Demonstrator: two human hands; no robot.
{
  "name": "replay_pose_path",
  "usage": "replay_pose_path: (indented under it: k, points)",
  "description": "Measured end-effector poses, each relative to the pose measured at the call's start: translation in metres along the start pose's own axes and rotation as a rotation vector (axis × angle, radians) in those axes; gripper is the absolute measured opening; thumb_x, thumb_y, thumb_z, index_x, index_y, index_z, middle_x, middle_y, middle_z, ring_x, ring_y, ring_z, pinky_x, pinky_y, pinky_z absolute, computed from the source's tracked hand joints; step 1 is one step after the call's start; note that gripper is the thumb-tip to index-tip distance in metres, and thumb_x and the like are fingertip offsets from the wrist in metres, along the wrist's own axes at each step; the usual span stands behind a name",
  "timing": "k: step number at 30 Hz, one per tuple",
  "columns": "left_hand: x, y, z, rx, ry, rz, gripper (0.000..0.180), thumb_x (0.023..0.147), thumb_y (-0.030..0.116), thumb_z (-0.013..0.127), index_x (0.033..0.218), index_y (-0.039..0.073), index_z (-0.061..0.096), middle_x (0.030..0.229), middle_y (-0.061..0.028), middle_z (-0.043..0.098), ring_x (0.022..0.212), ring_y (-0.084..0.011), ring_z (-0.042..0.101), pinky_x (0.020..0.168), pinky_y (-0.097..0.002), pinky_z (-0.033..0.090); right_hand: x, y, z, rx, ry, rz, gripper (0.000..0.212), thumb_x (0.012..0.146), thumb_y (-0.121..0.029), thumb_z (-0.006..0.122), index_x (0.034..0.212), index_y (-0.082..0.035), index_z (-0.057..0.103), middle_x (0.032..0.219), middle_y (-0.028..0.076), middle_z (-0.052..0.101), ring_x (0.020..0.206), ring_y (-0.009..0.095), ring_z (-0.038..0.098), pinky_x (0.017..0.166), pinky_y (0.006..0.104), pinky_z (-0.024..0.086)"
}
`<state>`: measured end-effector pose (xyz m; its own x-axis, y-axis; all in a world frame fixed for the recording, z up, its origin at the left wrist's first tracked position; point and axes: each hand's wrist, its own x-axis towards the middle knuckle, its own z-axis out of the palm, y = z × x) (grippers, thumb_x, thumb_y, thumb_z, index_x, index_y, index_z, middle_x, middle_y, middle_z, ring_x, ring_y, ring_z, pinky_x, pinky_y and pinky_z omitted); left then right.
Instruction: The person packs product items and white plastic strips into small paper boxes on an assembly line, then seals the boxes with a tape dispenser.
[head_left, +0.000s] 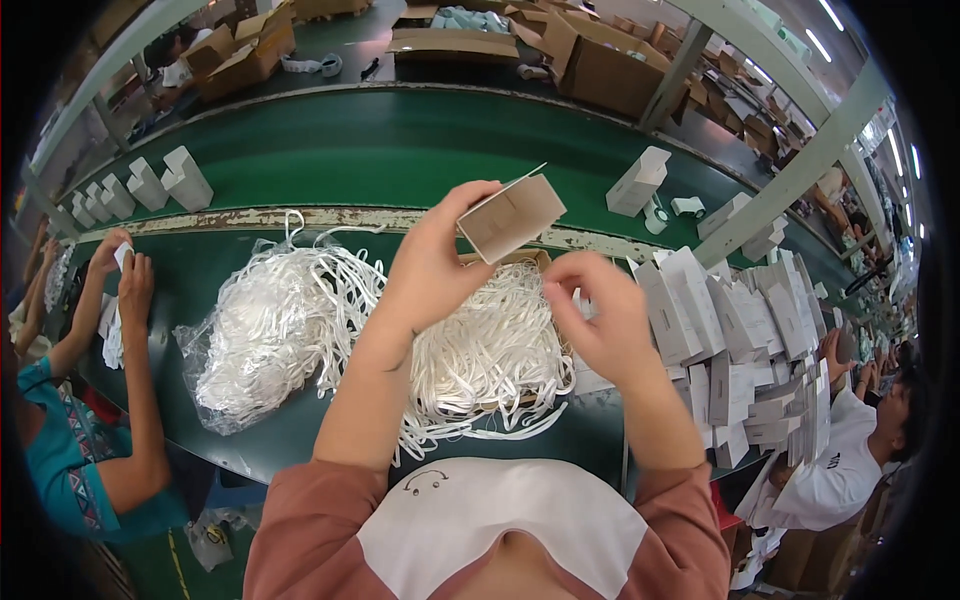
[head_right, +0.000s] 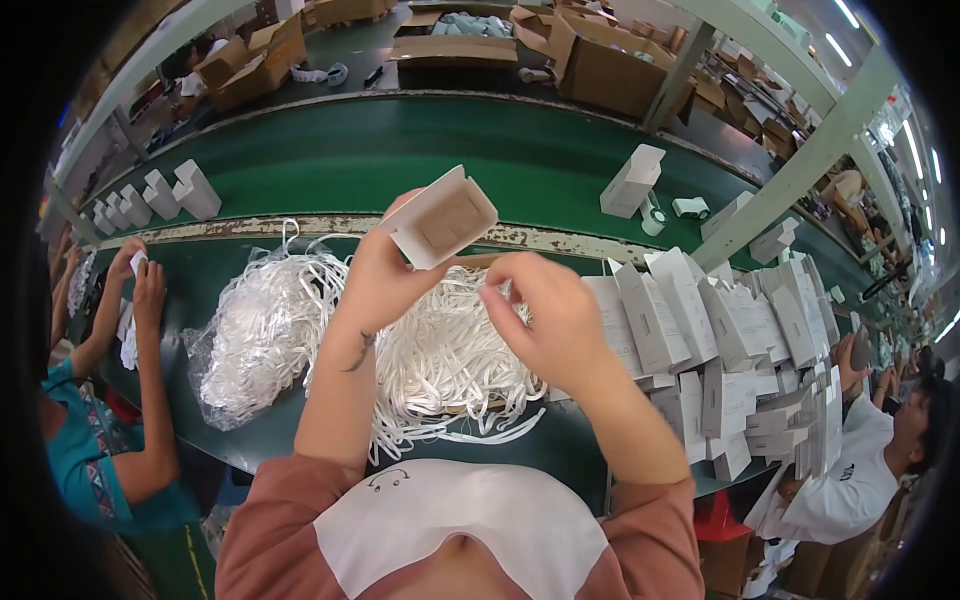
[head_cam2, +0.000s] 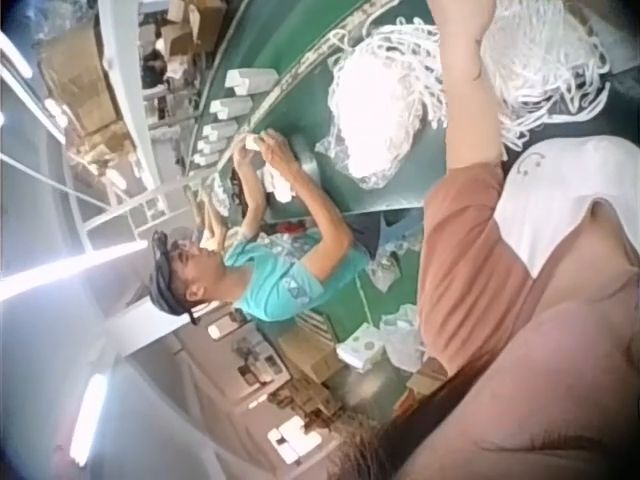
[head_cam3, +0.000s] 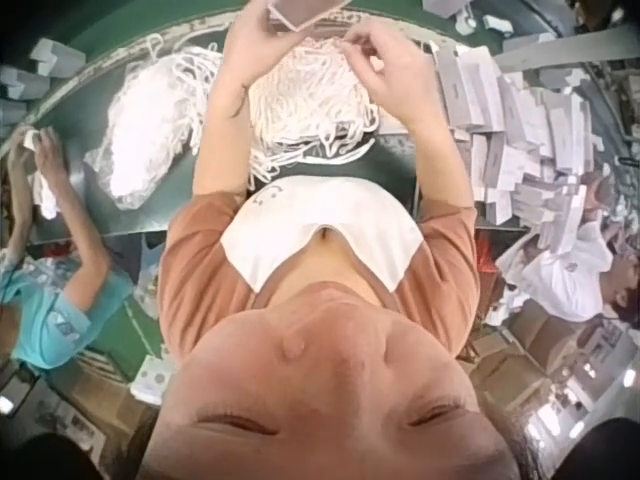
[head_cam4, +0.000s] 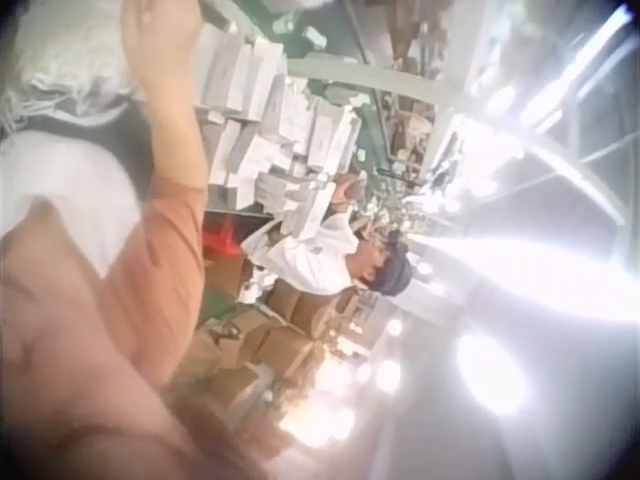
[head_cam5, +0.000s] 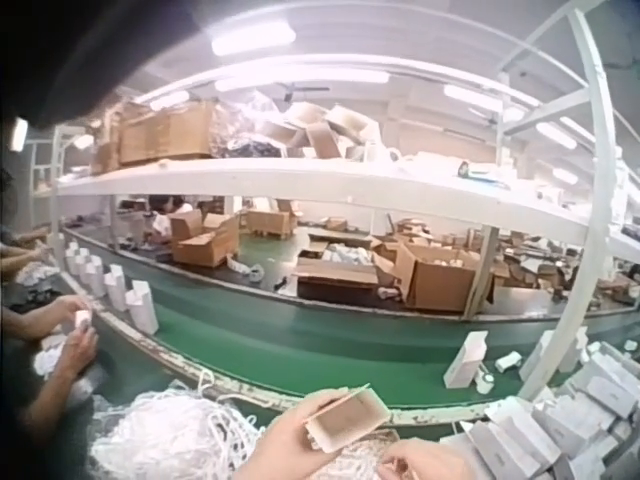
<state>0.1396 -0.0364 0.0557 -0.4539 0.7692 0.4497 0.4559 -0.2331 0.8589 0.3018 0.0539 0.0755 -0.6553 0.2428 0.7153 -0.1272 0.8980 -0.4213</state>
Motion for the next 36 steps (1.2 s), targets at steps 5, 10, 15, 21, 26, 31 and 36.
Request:
replay_pose_path:
  k: [5,10,15,21,26,31,36]
  points:
    - [-0.003,-0.006,-0.008,-0.006,-0.059,-0.102,0.059,0.066,0.001,0.066,0.122,0.004,0.045,0.113,-0.0073,0.054,0.104,-0.0166,0.052,0.086,-0.0275,0.041,-0.039,0.033,0.033,-0.191,-0.681,0.137,0.016,0.076,-0.017,0.061,0.088,-0.008,0.061,0.083,0.009,0.058,0.074,0.026,0.059,0.064,0.0349,0.048]
    - [-0.006,-0.008,-0.007,-0.032,-0.044,-0.139,0.056,0.068,0.001,0.067,0.121,0.002,0.046,0.114,-0.0073,0.053,0.100,-0.0140,0.053,0.083,-0.0270,0.043,-0.040,0.040,0.041,-0.119,-0.506,0.115,0.009,0.076,-0.014,0.059,0.081,-0.006,0.057,0.081,0.009,0.057,0.072,0.026,0.058,0.063,0.0355,0.048]
    - [-0.003,-0.009,-0.004,0.024,-0.123,-0.092,0.054,0.067,0.001,0.066,0.118,0.001,0.048,0.113,-0.0075,0.054,0.102,-0.0165,0.053,0.086,-0.0274,0.041,-0.019,0.032,0.002,0.274,-0.289,0.388,0.008,0.081,-0.006,0.055,0.088,-0.003,0.057,0.082,0.006,0.059,0.068,0.013,0.057,0.058,0.0264,0.045]
    - [-0.001,-0.004,0.013,0.066,-0.150,-0.083,0.058,0.065,0.001,0.064,0.120,0.006,0.046,0.112,-0.0112,0.054,0.104,-0.0243,0.053,0.087,-0.0308,0.041,-0.016,0.039,-0.023,0.754,0.089,0.513,0.015,0.081,0.004,0.050,0.091,0.002,0.061,0.084,0.007,0.059,0.070,0.011,0.057,0.059,0.0228,0.045]
    - [-0.003,-0.009,0.013,0.148,-0.147,0.012,0.060,0.063,0.000,0.062,0.120,0.006,0.045,0.110,-0.0142,0.054,0.104,-0.0297,0.052,0.087,-0.0345,0.042,-0.011,0.025,-0.027,0.695,0.192,0.339,0.013,0.079,0.008,0.054,0.089,0.005,0.061,0.092,0.009,0.054,0.072,0.013,0.058,0.066,0.0229,0.049]
    - [-0.007,-0.002,0.015,0.266,-0.160,-0.016,0.058,0.063,0.003,0.063,0.118,0.006,0.046,0.107,-0.0158,0.056,0.101,-0.0318,0.053,0.085,-0.0351,0.043,-0.001,0.005,-0.022,0.635,0.119,0.155,0.012,0.076,0.009,0.058,0.086,0.004,0.062,0.090,0.009,0.055,0.076,0.014,0.058,0.063,0.0225,0.049]
    - [-0.005,-0.001,0.007,0.196,-0.193,-0.032,0.060,0.064,0.008,0.066,0.120,0.005,0.044,0.104,-0.0170,0.057,0.099,-0.0319,0.055,0.083,-0.0354,0.044,0.027,-0.004,0.000,0.042,-0.156,-0.105,0.020,0.070,-0.001,0.066,0.090,-0.005,0.066,0.090,0.007,0.063,0.080,0.020,0.061,0.069,0.0268,0.049]
